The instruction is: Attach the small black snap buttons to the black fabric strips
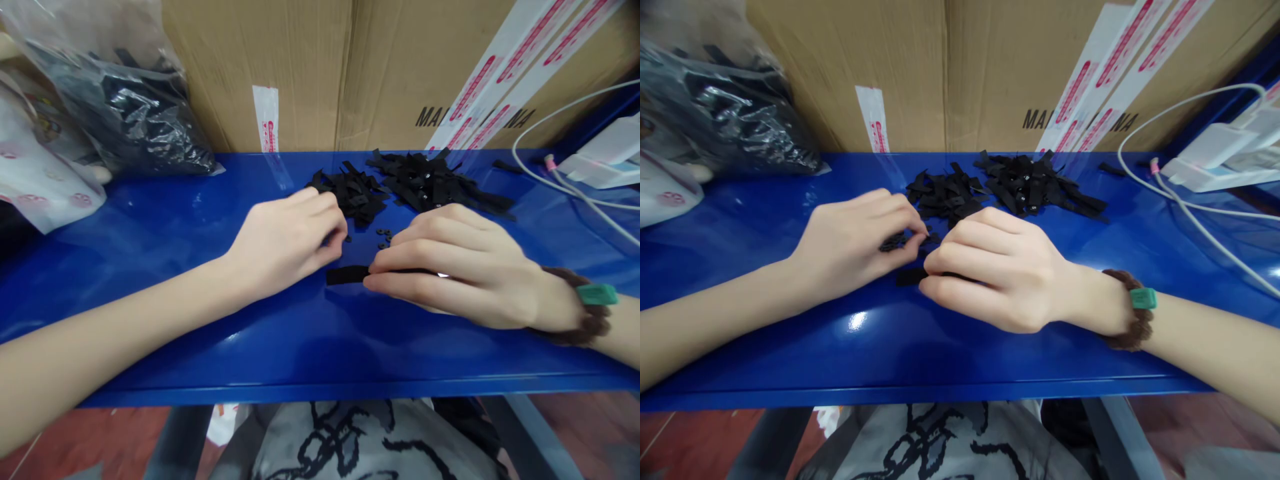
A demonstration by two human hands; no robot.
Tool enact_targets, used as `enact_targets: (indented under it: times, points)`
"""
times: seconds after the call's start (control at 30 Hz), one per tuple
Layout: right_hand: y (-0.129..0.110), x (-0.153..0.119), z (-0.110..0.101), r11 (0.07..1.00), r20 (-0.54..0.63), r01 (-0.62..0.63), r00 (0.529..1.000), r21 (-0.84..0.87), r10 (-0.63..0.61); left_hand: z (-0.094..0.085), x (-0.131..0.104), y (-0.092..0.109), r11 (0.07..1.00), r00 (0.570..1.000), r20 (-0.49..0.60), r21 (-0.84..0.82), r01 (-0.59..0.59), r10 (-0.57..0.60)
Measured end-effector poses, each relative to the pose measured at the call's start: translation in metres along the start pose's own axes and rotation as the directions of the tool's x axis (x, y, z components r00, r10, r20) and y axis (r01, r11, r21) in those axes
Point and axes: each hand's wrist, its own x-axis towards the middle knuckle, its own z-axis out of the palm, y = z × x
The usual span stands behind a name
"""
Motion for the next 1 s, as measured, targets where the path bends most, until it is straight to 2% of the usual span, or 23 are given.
enact_targets:
  times: [0.07, 0.13, 0.27, 0.33, 0.6, 0.77, 0.9, 1.0]
  points:
    - [0.002, 0.002, 0.004, 0.998, -0.052, 0.05, 0.997, -0.04, -0.052, -0.001, 0.0, -0.001, 0.986, 0.987, -0.071, -0.098, 0.137, -0.144]
    - [0.003, 0.003, 0.008, 0.997, -0.08, 0.047, 0.995, -0.064, -0.052, -0.004, -0.001, 0.001, 0.97, 0.974, -0.12, -0.172, 0.171, -0.193]
    - [0.005, 0.005, 0.012, 0.998, -0.111, -0.035, 0.993, -0.06, 0.029, -0.007, -0.003, 0.009, 0.985, 0.995, -0.098, -0.172, 0.009, -0.026]
    - [0.005, 0.005, 0.013, 0.997, -0.121, -0.061, 0.991, -0.044, 0.055, -0.007, -0.003, 0.012, 0.988, 0.995, -0.097, -0.153, -0.036, 0.021]
    - [0.005, 0.002, 0.021, 0.981, -0.164, -0.193, 0.968, 0.012, 0.192, -0.004, -0.005, 0.01, 0.984, 0.989, -0.149, -0.173, -0.053, 0.027]
    - [0.004, 0.002, 0.021, 0.959, -0.135, -0.271, 0.951, 0.079, 0.28, -0.004, -0.007, 0.007, 0.979, 0.984, -0.167, -0.182, -0.094, 0.064]
    - [0.006, 0.003, 0.021, 0.959, -0.11, -0.27, 0.954, 0.09, 0.279, -0.002, -0.007, 0.003, 0.977, 0.987, -0.127, -0.177, -0.121, 0.099]
    - [0.008, 0.002, 0.023, 0.977, -0.087, -0.189, 0.976, 0.099, 0.198, -0.001, -0.007, 0.002, 0.972, 0.985, -0.085, -0.173, -0.16, 0.147]
